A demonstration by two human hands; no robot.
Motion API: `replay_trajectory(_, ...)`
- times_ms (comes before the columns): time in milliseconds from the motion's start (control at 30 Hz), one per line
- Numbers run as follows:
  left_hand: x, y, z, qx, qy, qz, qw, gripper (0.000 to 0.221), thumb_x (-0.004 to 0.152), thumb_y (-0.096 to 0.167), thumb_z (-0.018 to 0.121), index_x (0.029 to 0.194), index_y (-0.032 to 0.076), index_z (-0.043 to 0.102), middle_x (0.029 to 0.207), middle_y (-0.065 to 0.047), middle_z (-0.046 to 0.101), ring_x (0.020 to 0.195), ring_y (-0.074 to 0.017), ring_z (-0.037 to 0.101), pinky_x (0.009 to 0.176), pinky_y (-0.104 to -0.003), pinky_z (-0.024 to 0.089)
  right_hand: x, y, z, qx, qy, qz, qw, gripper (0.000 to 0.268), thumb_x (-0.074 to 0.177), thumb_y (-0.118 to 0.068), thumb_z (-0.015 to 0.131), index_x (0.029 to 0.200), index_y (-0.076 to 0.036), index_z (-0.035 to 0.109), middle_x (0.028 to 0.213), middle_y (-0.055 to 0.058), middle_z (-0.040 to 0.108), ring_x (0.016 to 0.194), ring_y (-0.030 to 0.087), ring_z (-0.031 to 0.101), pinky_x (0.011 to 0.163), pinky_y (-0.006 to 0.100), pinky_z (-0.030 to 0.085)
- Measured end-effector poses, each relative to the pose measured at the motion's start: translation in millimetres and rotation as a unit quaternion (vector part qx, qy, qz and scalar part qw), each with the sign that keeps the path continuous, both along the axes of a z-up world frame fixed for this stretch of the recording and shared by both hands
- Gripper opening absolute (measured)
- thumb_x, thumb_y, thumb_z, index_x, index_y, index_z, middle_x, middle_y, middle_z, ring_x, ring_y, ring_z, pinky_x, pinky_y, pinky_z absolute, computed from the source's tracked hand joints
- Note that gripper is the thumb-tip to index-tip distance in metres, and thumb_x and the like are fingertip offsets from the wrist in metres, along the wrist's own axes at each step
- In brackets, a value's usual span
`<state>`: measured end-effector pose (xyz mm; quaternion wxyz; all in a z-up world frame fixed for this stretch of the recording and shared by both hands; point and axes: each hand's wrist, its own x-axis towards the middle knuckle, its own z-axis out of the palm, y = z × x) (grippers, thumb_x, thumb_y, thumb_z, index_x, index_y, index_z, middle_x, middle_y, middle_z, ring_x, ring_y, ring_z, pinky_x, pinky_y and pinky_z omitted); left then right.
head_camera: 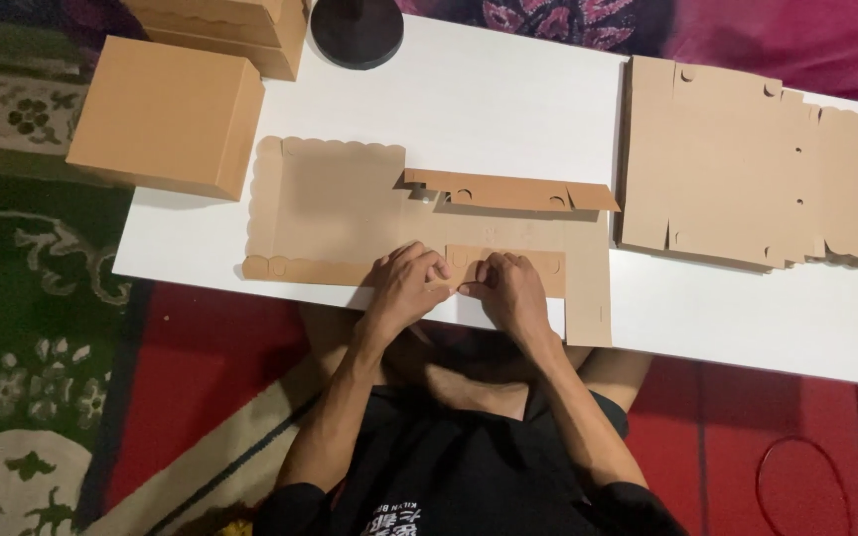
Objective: Folding and creasing cardboard box templates to prepare them for assembly.
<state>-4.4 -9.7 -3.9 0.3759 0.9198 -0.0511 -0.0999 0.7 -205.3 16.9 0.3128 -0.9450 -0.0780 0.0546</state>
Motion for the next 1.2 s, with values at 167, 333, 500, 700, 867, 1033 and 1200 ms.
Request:
replay_trajectory(167, 1, -2, -7, 0.013, -0.005, 0.007, 1.0, 0.016, 0.077, 0.033, 0.076, 0.09, 0.024, 0.072, 0.079, 0.005, 0.053, 0.094, -0.0208, 0.064, 0.09, -0.047, 0.048, -2, 0, 12, 0.012, 0.045, -0.007, 0.999, 0.031, 0.069, -0.023, 0.093, 0.077, -0.011, 0.066, 0.069, 0.008, 0.062, 0.081, 0.032, 0.066, 0.076, 0.041, 0.053)
replay_trajectory(333, 0, -6, 1, 0.013, -0.022, 0.02, 0.999, 0.015, 0.077, 0.032, 0.078, 0.088, 0.023, 0.072, 0.077, 0.005, 0.054, 0.092, -0.0213, 0.065, 0.089, -0.047, 0.049, 0, -2, 11, 0.011, 0.052, -0.005, 0.999, 0.029, 0.069, -0.022, 0.092, 0.078, -0.011, 0.066, 0.07, 0.008, 0.062, 0.083, 0.032, 0.066, 0.077, 0.04, 0.053)
replay_trajectory(500, -2, -8, 7, -0.001, -0.052, 0.041, 0.998, 0.019, 0.072, 0.034, 0.081, 0.081, 0.021, 0.07, 0.074, 0.003, 0.054, 0.088, -0.0244, 0.066, 0.085, -0.049, 0.049, 2, -14, -9, -0.018, 0.01, -0.025, 0.999, 0.031, 0.068, -0.024, 0.094, 0.079, -0.014, 0.067, 0.08, 0.007, 0.057, 0.09, 0.033, 0.062, 0.082, 0.039, 0.051)
replay_trajectory(700, -3, -12, 6, 0.006, -0.067, 0.058, 0.996, 0.03, 0.07, 0.043, 0.084, 0.078, 0.02, 0.067, 0.074, 0.002, 0.052, 0.087, -0.0239, 0.065, 0.084, -0.047, 0.048, 3, -50, -24, -0.024, 0.009, -0.06, 0.998, 0.032, 0.067, -0.025, 0.094, 0.078, -0.014, 0.066, 0.083, 0.007, 0.054, 0.091, 0.034, 0.06, 0.083, 0.041, 0.05)
replay_trajectory(867, -1, -12, -8, 0.001, -0.073, 0.058, 0.996, 0.037, 0.068, 0.049, 0.085, 0.077, 0.02, 0.064, 0.074, 0.002, 0.051, 0.085, -0.0245, 0.063, 0.083, -0.046, 0.047, -2, -70, -2, -0.025, 0.022, -0.067, 0.997, 0.033, 0.067, -0.026, 0.093, 0.082, -0.01, 0.068, 0.085, 0.013, 0.055, 0.092, 0.038, 0.06, 0.084, 0.043, 0.05)
replay_trajectory(1033, -9, -13, 12, -0.006, -0.076, 0.037, 0.996, 0.03, 0.072, 0.035, 0.084, 0.083, 0.017, 0.063, 0.079, -0.001, 0.054, 0.088, -0.0278, 0.063, 0.083, -0.047, 0.045, -4, -77, 14, -0.054, 0.058, -0.099, 0.992, 0.027, 0.073, -0.023, 0.092, 0.083, -0.01, 0.07, 0.087, 0.009, 0.058, 0.092, 0.031, 0.062, 0.083, 0.038, 0.05)
replay_trajectory(1200, -11, -16, 37, 0.04, -0.141, -0.003, 0.989, 0.042, 0.071, 0.025, 0.09, 0.099, 0.009, 0.063, 0.105, -0.009, 0.051, 0.105, -0.033, 0.053, 0.089, -0.05, 0.042, -5, -75, 26, -0.065, 0.077, -0.112, 0.989, 0.027, 0.076, -0.022, 0.09, 0.089, -0.008, 0.071, 0.09, 0.01, 0.06, 0.094, 0.029, 0.063, 0.082, 0.036, 0.051)
